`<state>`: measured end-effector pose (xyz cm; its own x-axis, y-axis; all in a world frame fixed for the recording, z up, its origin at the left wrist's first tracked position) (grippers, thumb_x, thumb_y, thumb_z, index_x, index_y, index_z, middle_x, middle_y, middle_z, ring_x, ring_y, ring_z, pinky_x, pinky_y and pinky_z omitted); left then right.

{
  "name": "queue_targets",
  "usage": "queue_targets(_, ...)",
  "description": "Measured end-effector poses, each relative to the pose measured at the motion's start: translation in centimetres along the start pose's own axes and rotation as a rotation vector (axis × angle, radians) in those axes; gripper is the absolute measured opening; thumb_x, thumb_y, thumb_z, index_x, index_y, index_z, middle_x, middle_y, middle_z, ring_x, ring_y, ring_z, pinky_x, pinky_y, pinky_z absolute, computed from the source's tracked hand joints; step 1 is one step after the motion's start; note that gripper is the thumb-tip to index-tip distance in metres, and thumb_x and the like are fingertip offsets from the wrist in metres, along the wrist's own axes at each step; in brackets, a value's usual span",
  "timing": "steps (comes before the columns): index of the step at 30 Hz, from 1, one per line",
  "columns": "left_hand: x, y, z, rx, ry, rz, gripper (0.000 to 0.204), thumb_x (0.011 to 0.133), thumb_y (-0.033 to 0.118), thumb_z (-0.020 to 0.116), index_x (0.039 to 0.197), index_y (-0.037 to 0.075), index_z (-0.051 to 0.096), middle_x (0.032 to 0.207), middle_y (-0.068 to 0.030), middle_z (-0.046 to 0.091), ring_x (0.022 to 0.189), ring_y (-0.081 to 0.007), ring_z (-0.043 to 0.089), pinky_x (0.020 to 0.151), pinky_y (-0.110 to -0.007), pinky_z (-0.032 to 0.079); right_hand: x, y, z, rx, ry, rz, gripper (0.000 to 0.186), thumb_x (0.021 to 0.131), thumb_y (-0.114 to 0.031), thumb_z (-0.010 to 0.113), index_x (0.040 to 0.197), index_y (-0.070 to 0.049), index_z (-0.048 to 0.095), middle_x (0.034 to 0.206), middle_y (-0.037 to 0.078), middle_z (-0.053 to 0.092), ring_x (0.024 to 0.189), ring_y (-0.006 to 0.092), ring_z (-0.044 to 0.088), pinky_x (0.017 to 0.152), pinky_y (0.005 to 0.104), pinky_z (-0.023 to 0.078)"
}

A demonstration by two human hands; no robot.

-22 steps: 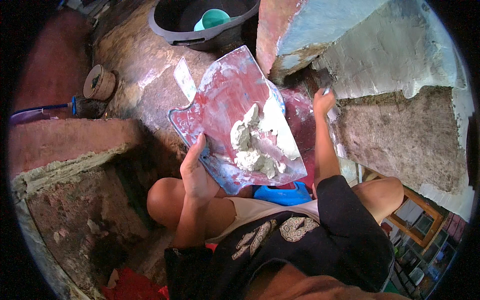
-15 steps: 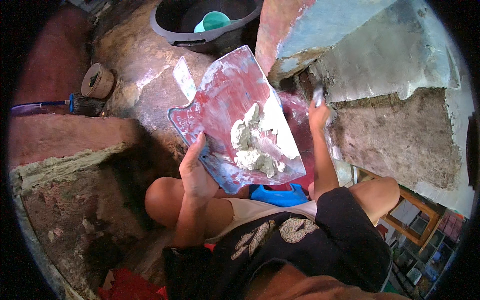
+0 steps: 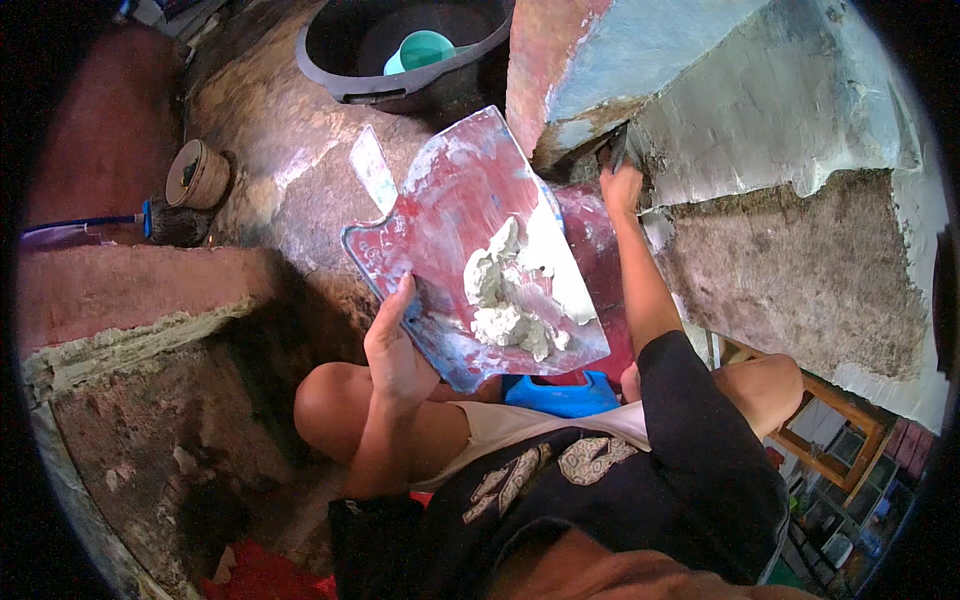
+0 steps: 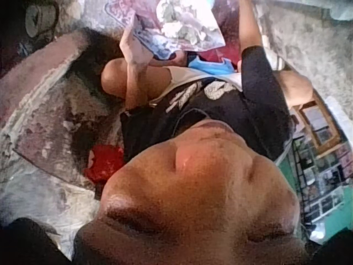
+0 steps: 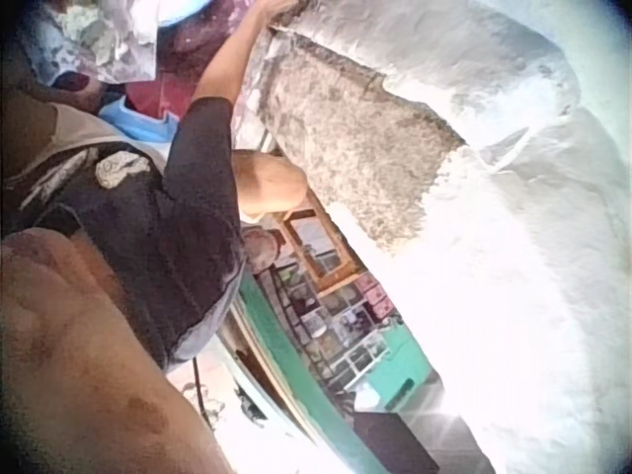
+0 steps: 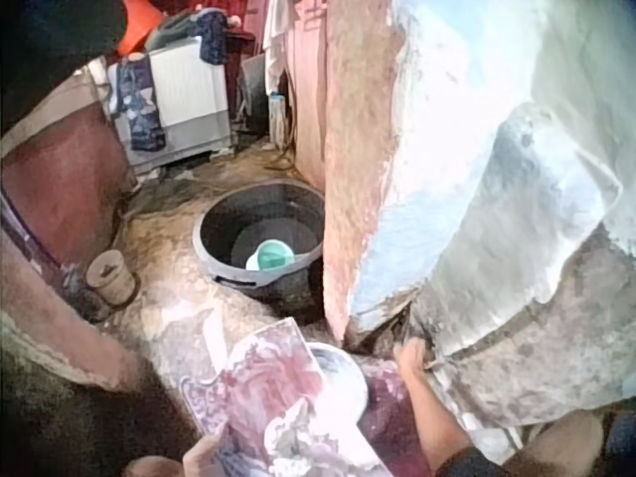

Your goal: The person applies a white substance to a wall corner using a trowel and a hawk.

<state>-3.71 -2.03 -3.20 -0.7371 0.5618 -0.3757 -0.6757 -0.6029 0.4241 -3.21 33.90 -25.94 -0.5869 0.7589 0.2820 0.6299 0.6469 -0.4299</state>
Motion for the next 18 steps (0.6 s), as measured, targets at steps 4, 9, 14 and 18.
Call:
queue_targets(4, 0.1, -0.3, 0.0, -0.006, 0.01, -0.017, 0.038, 0.085, 0.021, 0.043, 0.116, 0.0, 0.04, 0.112, -0.0142, 0.049, 0.102, -0.0251, 0.049, 0.089, -0.04, 0.037, -0.1, -0.1, 0.1, 0.015, 0.031, 0.05, 0.022, 0.064, -0.016, 0.059, 0.061, 0.006, 0.059, 0.064, 0.026, 0.056, 0.063, 0.039, 0.058, 0.059, 0.043, 0.046)
queue_targets(9, 0.2, -0.4, 0.3, 0.01, 0.03, -0.024, 0.038, 0.085, 0.022, 0.043, 0.116, 0.0, 0.04, 0.113, -0.0142, 0.049, 0.101, -0.0252, 0.049, 0.089, -0.04, 0.037, 0.3, 1.0, 0.9, -0.053, -0.048, 0.048, 0.019, 0.063, -0.013, 0.059, 0.063, 0.006, 0.059, 0.064, 0.025, 0.056, 0.062, 0.0394, 0.057, 0.057, 0.0425, 0.046)
queue_targets(14, 0.2, -0.3, 0.7, 0.03, 0.071, 0.0, 0.034, 0.084, 0.023, 0.046, 0.11, 0.0, 0.046, 0.107, -0.0122, 0.053, 0.097, -0.0259, 0.052, 0.087, -0.041, 0.039, 0.1, 2.6, 0.3, 0.021, 0.117, 0.055, 0.021, 0.062, -0.015, 0.06, 0.071, 0.004, 0.06, 0.064, 0.025, 0.056, 0.062, 0.0395, 0.057, 0.057, 0.0436, 0.045)
queue_targets(18, 0.0, -0.1, 0.9, 0.032, 0.13, 0.003, 0.034, 0.083, 0.024, 0.047, 0.108, 0.0, 0.047, 0.105, -0.012, 0.053, 0.095, -0.0254, 0.052, 0.085, -0.041, 0.039, -1.0, 2.5, 0.6, 0.005, 0.197, 0.126, 0.021, 0.065, -0.015, 0.058, 0.074, 0.005, 0.058, 0.066, 0.025, 0.056, 0.06, 0.0392, 0.056, 0.055, 0.0437, 0.045)
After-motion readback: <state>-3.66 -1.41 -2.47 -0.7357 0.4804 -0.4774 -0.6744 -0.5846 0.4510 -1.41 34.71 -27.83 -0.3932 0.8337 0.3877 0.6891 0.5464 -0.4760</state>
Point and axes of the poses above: each hand's wrist, its own x-axis towards the middle knuckle, its own z-axis out of the palm, y = z × x, the point moved 1 cm from there along x, towards the middle knuckle
